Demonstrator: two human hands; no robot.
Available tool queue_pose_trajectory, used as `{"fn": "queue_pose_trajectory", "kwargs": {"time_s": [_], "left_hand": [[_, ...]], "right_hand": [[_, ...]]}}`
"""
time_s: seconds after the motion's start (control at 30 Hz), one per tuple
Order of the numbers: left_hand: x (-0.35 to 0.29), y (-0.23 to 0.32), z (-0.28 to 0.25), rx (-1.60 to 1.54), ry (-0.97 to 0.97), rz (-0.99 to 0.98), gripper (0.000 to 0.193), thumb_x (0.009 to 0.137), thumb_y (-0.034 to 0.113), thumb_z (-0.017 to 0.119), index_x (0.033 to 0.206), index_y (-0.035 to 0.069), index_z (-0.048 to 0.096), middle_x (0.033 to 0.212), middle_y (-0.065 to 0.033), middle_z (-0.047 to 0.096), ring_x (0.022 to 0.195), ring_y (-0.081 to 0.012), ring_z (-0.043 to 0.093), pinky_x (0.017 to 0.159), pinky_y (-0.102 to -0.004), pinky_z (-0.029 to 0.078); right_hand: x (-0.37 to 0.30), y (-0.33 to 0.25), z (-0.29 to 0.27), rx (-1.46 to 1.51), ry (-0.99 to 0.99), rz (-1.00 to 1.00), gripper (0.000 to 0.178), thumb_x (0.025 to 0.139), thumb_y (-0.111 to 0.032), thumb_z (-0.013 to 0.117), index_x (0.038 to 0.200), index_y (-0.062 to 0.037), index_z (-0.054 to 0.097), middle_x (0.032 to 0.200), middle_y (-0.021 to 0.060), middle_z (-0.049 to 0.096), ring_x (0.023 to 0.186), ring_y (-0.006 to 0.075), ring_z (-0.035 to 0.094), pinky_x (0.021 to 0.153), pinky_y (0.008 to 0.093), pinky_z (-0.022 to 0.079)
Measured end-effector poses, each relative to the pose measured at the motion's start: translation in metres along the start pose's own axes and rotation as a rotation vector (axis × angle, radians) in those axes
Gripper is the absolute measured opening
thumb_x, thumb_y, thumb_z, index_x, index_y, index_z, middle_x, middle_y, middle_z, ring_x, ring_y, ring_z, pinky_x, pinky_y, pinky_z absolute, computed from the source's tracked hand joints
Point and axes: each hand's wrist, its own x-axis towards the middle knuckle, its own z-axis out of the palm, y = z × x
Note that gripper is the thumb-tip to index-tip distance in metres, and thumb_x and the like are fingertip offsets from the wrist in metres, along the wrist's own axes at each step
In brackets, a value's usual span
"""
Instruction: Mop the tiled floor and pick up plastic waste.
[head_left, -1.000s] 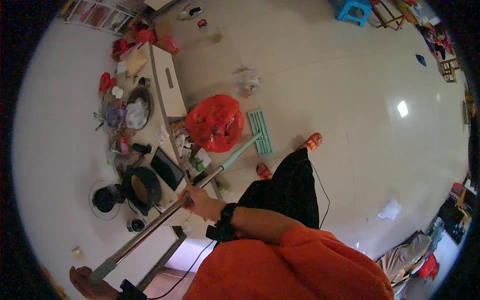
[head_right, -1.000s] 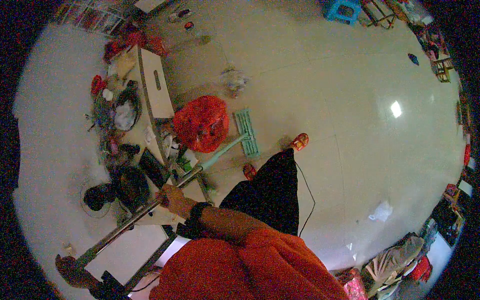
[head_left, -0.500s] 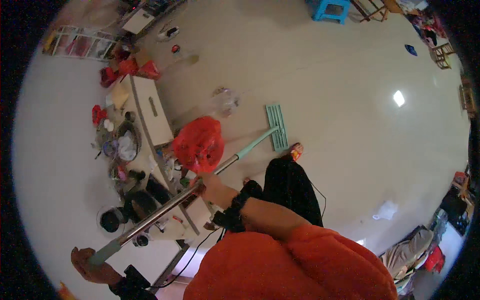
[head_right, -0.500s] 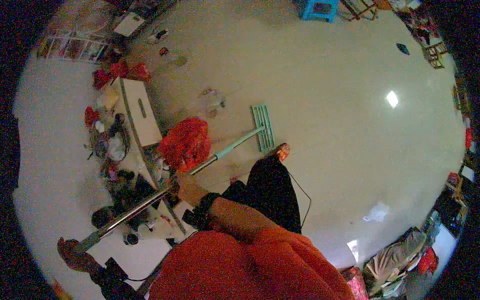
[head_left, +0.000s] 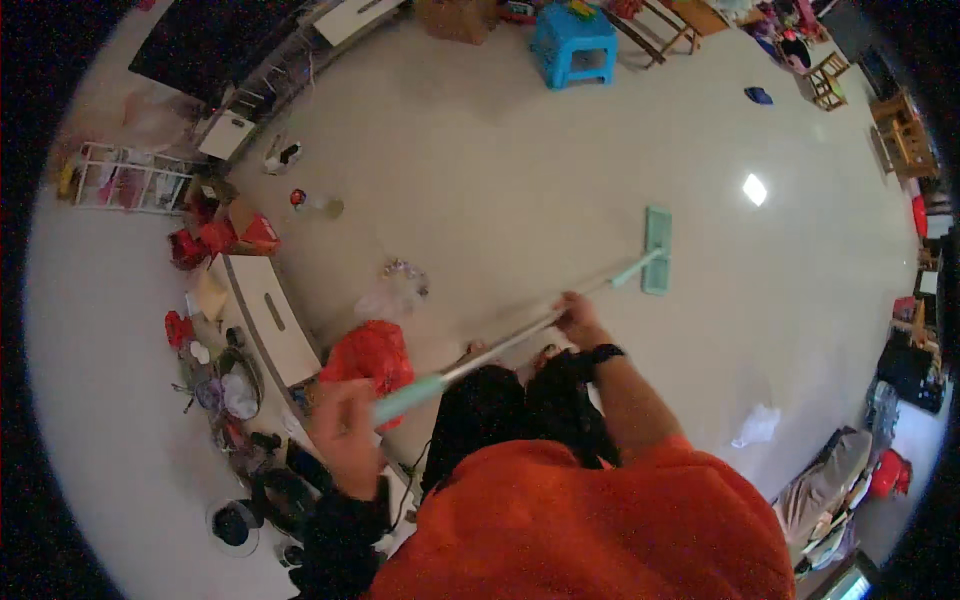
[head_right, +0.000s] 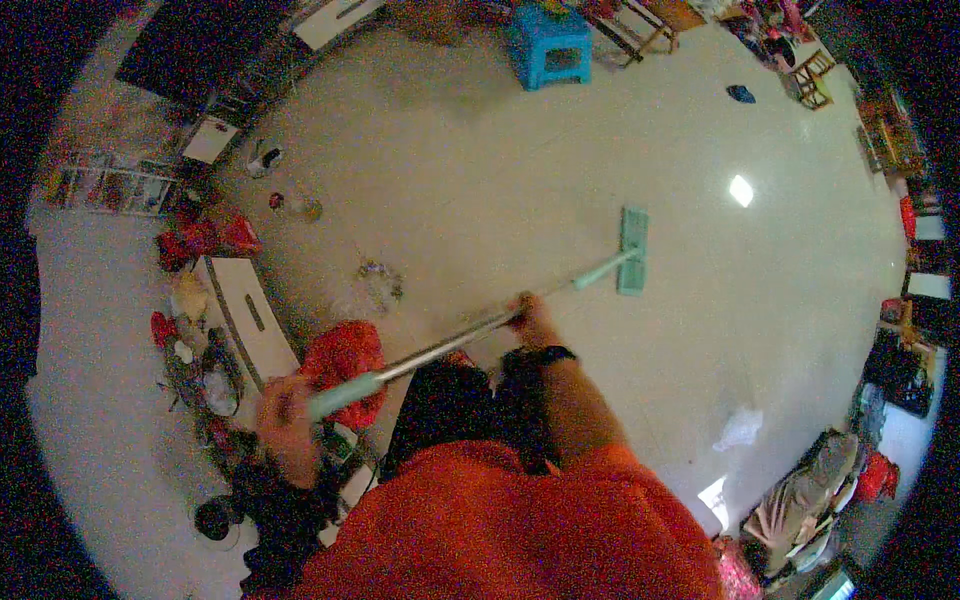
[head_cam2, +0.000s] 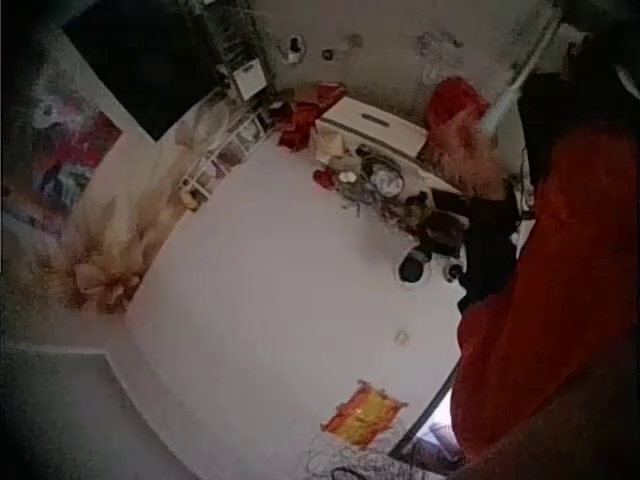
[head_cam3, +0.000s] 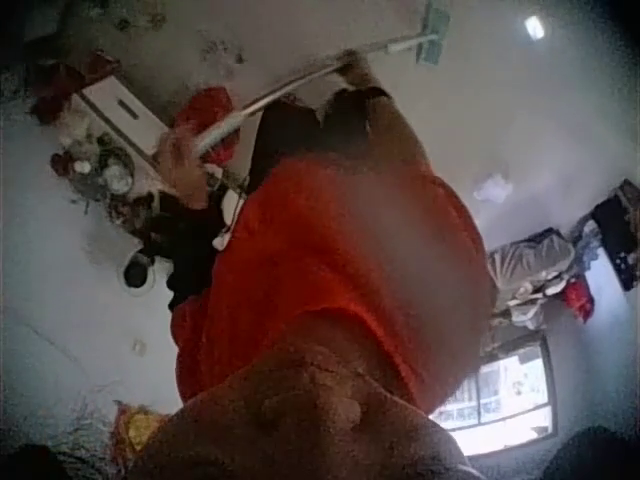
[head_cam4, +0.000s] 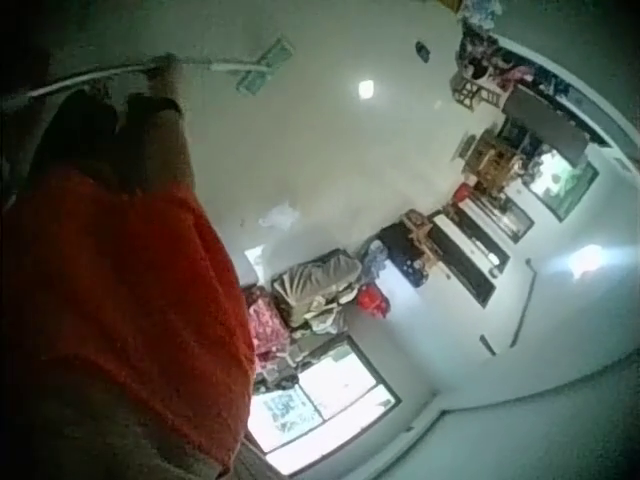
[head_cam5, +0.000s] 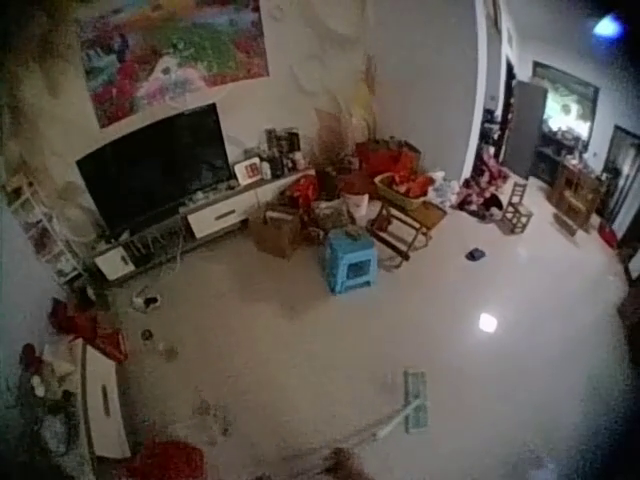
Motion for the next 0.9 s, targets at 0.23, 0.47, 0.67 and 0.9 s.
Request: {"fn": "queue_pose_trajectory", "kwargs": {"time_s": [0.23, 0.47, 0.67, 0.9], "left_hand": [[0.083, 0.041, 0.037, -0.134, -0.258, 0.432, 0.009, 0.070, -0.001, 0.049, 0.077, 0.001, 0.054, 0.072, -0.0105, 0.054, 0.066, -0.0196, 0.052, 0.057, -0.0281, 0.041], [0.247, 0.009, -0.053, -0.525, 0.106, 0.239, 0.009, 0.070, -0.002, 0.044, 0.076, -0.001, 0.049, 0.065, -0.0097, 0.052, 0.055, -0.0195, 0.050, 0.055, -0.0290, 0.043], [0.352, -0.014, -0.154, 0.562, 0.347, 0.832, 0.016, 0.070, 0.004, 0.046, 0.086, 0.000, 0.042, 0.054, -0.0078, 0.043, 0.050, -0.0169, 0.043, 0.053, -0.0280, 0.039], [0.357, -0.045, -0.217, -0.460, 0.592, 0.338, 0.037, 0.074, 0.005, 0.046, 0.109, -0.002, 0.035, 0.072, -0.0098, 0.045, 0.066, -0.0204, 0.042, 0.060, -0.0319, 0.036]], "right_hand": [[0.036, -0.094, -0.003, 0.113, -0.061, 0.072, 0.023, 0.064, 0.001, 0.059, 0.081, -0.0019, 0.044, 0.062, 0.0019, 0.048, 0.058, 0.0072, 0.049, 0.053, 0.0215, 0.042], [0.076, -0.042, 0.224, 0.181, -0.212, -0.028, 0.011, 0.070, -0.001, 0.053, 0.075, -0.0049, 0.043, 0.062, 0.0035, 0.046, 0.057, 0.0138, 0.048, 0.055, 0.0246, 0.043], [0.109, -0.010, 0.428, 0.267, -0.144, 0.250, 0.013, 0.077, -0.011, 0.043, 0.066, -0.0067, 0.039, 0.053, 0.0048, 0.042, 0.052, 0.0184, 0.045, 0.051, 0.0305, 0.041], [0.166, 0.054, 0.578, 0.144, -0.383, 0.474, 0.016, 0.080, -0.016, 0.041, 0.066, -0.0070, 0.040, 0.057, 0.0056, 0.043, 0.051, 0.0179, 0.043, 0.049, 0.0292, 0.039]]}}
